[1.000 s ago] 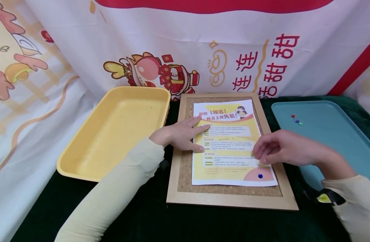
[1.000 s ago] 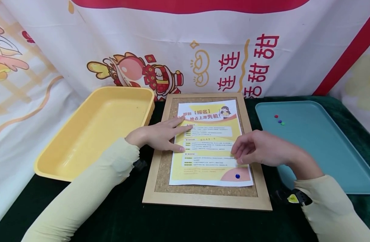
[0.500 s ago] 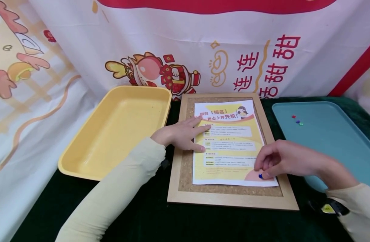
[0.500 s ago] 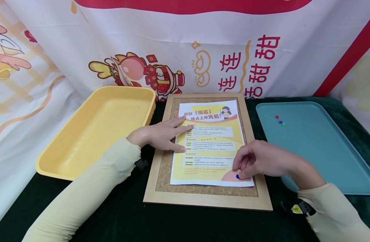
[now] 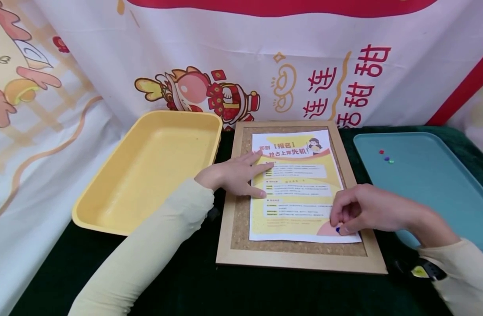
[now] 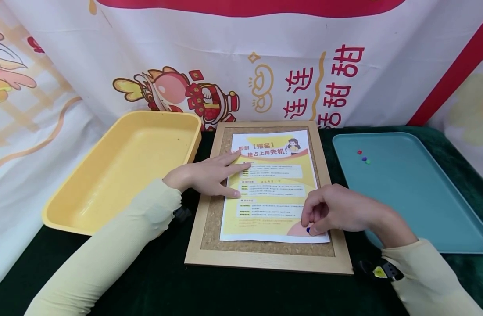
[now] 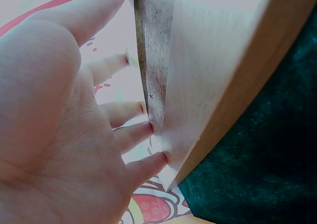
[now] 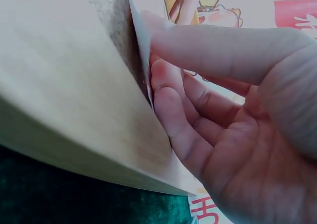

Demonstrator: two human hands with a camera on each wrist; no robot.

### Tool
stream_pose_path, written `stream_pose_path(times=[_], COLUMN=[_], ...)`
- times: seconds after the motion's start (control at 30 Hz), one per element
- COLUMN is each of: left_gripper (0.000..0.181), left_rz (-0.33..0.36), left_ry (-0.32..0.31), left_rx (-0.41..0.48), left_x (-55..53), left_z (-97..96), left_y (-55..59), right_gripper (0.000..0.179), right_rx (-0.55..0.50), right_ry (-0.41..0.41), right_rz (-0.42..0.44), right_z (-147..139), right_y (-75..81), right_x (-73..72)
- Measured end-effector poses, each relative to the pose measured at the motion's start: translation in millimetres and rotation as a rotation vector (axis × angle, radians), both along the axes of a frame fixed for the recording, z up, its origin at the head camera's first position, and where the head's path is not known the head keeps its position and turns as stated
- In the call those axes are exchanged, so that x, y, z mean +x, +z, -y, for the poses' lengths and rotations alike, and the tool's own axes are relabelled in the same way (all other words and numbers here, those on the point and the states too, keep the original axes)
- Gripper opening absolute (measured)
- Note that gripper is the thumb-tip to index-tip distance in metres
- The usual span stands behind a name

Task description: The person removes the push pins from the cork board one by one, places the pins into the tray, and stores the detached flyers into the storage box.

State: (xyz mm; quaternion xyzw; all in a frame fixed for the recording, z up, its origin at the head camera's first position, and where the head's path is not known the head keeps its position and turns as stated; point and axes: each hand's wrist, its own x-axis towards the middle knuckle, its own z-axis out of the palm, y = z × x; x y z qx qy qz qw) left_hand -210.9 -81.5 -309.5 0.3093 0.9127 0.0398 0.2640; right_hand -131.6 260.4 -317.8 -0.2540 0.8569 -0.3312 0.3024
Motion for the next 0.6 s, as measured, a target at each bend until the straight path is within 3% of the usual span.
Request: stream_pose_path(times=[0.6], left_gripper=[0.089], left_rz=[0.0], left_ry=[0.003], left_rx=[0.002], left_x=[-0.8], left_z=[-0.3], left_y=[-0.4], right_gripper=[0.008], right_rx=[0.072], right_ry=[0.025], right_rz=[0.002], right_z=[6.8], right_y=[-0.9], right_x=[2.0])
